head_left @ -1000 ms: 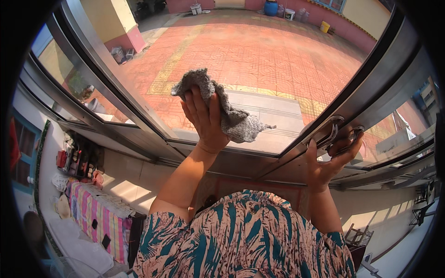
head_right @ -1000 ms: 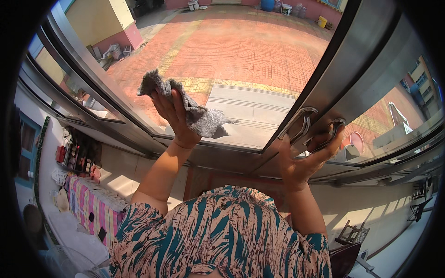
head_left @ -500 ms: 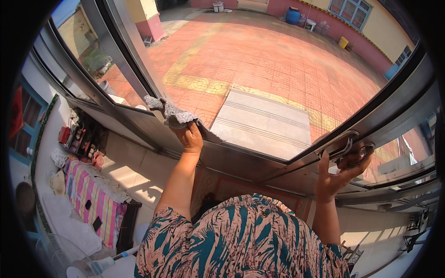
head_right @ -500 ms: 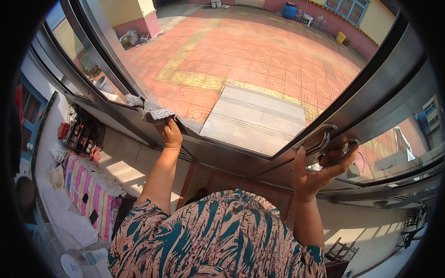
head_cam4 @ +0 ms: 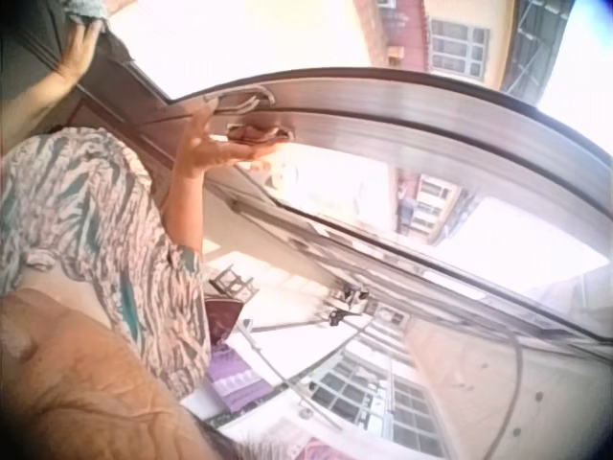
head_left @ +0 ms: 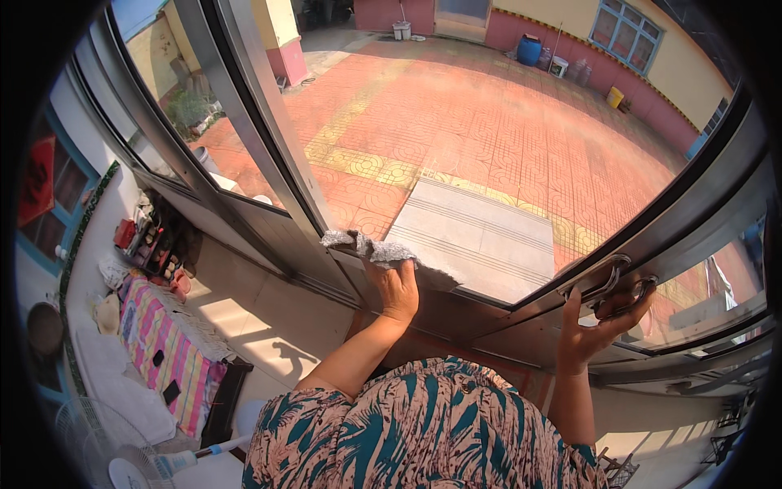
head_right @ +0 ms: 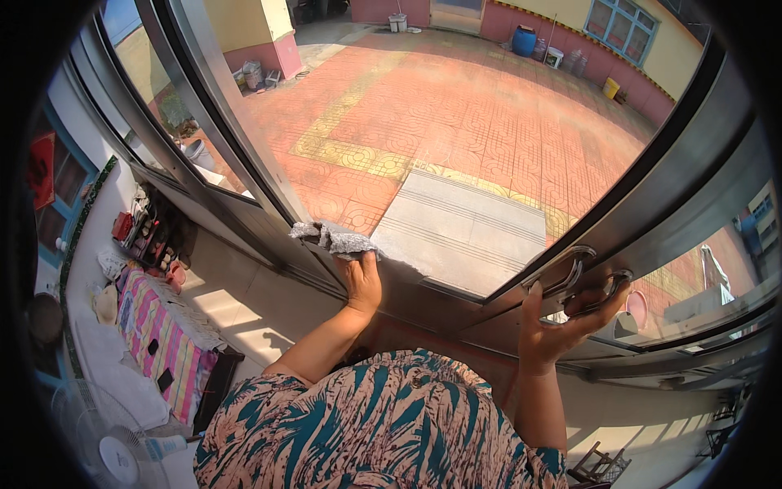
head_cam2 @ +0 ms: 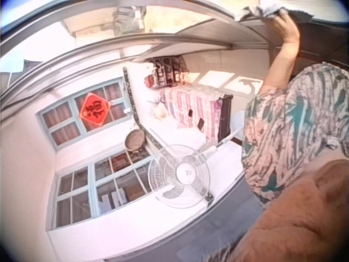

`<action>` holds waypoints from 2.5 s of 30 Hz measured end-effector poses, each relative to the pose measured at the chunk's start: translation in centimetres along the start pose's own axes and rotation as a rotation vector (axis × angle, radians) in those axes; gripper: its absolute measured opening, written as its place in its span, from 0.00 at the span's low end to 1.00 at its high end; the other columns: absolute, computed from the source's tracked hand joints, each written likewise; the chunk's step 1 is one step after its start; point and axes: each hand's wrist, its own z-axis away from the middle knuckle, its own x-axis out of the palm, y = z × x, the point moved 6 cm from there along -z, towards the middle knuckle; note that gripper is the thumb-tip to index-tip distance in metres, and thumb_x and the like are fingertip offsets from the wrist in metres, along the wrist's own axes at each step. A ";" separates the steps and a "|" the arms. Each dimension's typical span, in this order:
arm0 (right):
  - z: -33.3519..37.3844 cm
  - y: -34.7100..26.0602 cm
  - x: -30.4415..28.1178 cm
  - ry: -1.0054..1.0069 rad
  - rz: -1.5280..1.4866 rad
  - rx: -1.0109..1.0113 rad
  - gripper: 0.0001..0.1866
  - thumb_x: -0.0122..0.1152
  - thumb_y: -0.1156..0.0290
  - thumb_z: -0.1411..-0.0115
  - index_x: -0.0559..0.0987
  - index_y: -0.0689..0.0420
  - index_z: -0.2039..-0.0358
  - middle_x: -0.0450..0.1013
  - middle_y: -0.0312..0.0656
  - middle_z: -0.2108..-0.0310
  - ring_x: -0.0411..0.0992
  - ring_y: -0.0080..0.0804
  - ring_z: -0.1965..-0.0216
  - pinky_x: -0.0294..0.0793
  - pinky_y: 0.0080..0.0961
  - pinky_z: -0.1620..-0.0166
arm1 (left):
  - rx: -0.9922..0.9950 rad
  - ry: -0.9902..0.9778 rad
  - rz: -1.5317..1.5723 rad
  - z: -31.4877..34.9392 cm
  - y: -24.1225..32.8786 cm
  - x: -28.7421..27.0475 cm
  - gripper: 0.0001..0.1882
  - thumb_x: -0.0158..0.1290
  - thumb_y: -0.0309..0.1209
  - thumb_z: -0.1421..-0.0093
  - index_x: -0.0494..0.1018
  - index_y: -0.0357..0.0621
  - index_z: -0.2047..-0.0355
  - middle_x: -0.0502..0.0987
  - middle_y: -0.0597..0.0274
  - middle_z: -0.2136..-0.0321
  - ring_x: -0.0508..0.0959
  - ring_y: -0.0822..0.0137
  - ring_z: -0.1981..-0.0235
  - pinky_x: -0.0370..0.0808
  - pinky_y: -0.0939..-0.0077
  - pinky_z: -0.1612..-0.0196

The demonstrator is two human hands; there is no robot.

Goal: The person wipes the glass panes of a sliding door and a window with a cloth, moving the door back and forth to reach different areas.

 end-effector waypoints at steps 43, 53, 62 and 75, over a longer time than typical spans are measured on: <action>0.6 1.0 -0.2 -0.019 0.046 0.040 0.56 0.68 0.68 0.58 0.43 0.66 0.34 0.57 0.58 0.55 0.64 0.49 0.58 0.67 0.40 0.56 | 1.349 1.078 -0.223 -29.5 49.4 -28.4 0.33 0.43 0.53 0.35 0.68 0.35 0.45 0.70 0.40 0.47 0.69 0.43 0.45 0.66 0.54 0.43; 0.5 1.7 -0.4 -0.011 -0.064 0.052 0.55 0.68 0.69 0.54 0.42 0.66 0.33 0.52 0.60 0.41 0.60 0.53 0.41 0.61 0.41 0.40 | 1.561 0.633 -0.098 -11.3 48.3 -10.2 0.29 0.48 0.44 0.40 0.67 0.36 0.44 0.65 0.45 0.41 0.63 0.51 0.37 0.56 0.56 0.35; 0.5 1.5 -0.2 -0.014 -0.010 0.092 0.57 0.72 0.67 0.58 0.46 0.64 0.33 0.60 0.44 0.54 0.62 0.31 0.60 0.65 0.23 0.59 | 1.417 0.231 -0.419 -1.4 28.6 1.3 0.22 0.41 0.39 0.37 0.71 0.52 0.44 0.69 0.68 0.43 0.62 0.68 0.37 0.39 0.58 0.29; 0.5 2.1 0.2 -0.026 0.049 0.188 0.60 0.77 0.69 0.60 0.45 0.63 0.34 0.57 0.50 0.43 0.63 0.34 0.57 0.66 0.26 0.57 | 1.312 -0.200 -0.381 7.1 11.3 8.1 0.17 0.47 0.34 0.42 0.75 0.56 0.52 0.73 0.73 0.53 0.66 0.75 0.44 0.49 0.59 0.31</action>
